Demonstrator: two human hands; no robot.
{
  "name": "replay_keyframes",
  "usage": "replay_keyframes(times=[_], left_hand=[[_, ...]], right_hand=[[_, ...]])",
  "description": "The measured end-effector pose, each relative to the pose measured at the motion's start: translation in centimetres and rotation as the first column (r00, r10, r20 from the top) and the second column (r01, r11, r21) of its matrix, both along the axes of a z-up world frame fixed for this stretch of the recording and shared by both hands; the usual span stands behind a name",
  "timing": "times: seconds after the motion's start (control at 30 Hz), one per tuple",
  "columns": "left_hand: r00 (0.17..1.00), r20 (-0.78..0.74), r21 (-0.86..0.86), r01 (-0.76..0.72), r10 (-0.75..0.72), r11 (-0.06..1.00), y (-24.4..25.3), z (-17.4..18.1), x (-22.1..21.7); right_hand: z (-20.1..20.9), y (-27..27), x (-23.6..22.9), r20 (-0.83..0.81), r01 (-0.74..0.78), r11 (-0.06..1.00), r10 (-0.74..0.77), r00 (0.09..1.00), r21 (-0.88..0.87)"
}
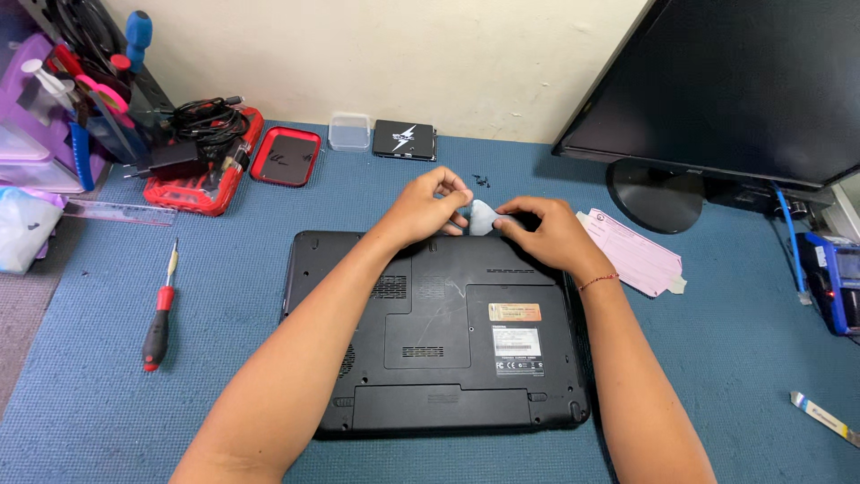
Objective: The person removes screws from the bottom of a laptop using a screwdriver and then uses a plastic pry tool to lift and remove the bottom cover panel. The removed screws are placed on the table.
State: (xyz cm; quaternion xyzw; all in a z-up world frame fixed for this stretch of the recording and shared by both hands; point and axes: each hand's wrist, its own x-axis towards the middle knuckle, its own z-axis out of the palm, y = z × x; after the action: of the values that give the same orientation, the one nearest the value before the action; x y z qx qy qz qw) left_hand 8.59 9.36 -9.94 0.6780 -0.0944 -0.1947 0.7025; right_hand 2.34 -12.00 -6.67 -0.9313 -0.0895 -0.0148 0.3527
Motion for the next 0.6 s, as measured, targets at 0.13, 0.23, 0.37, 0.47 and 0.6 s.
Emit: replay_keyframes(times=[0.13, 0.23, 0.37, 0.47, 0.6], left_hand=[[0.999, -0.035, -0.004, 0.001, -0.001, 1.0, 0.1, -0.6, 0.7], [0.998, -0.067, 0.014, 0.011, -0.01, 1.0, 0.7, -0.6, 0.8], [0.999, 0.048, 0.236, 0.013, -0.025, 0.972, 2.3, 0.5, 0.7], [0.969, 0.205, 0.486, 0.021, -0.137, 0.874, 2.8, 0.4, 1.0], [0.896, 0.333, 0.682, -0.015, -0.293, 0.731, 2.9, 1.6, 0.2]], right_hand=[[-0.2, 0.7, 0.6, -0.049, -0.001, 1.0, 0.002, 0.999, 0.02], [-0.4, 1.3, 0.8, -0.101, -0.001, 1.0, -0.002, 0.995, -0.025], [0.1, 2.2, 0.7, -0.13, 0.017, 0.994, -0.031, 0.991, -0.109], [0.5, 2.8, 0.6, -0.145, 0.016, 0.983, -0.043, 0.988, -0.184], [0.1, 3.4, 0.8, -0.157, 0.005, 0.968, -0.046, 0.987, -0.249]])
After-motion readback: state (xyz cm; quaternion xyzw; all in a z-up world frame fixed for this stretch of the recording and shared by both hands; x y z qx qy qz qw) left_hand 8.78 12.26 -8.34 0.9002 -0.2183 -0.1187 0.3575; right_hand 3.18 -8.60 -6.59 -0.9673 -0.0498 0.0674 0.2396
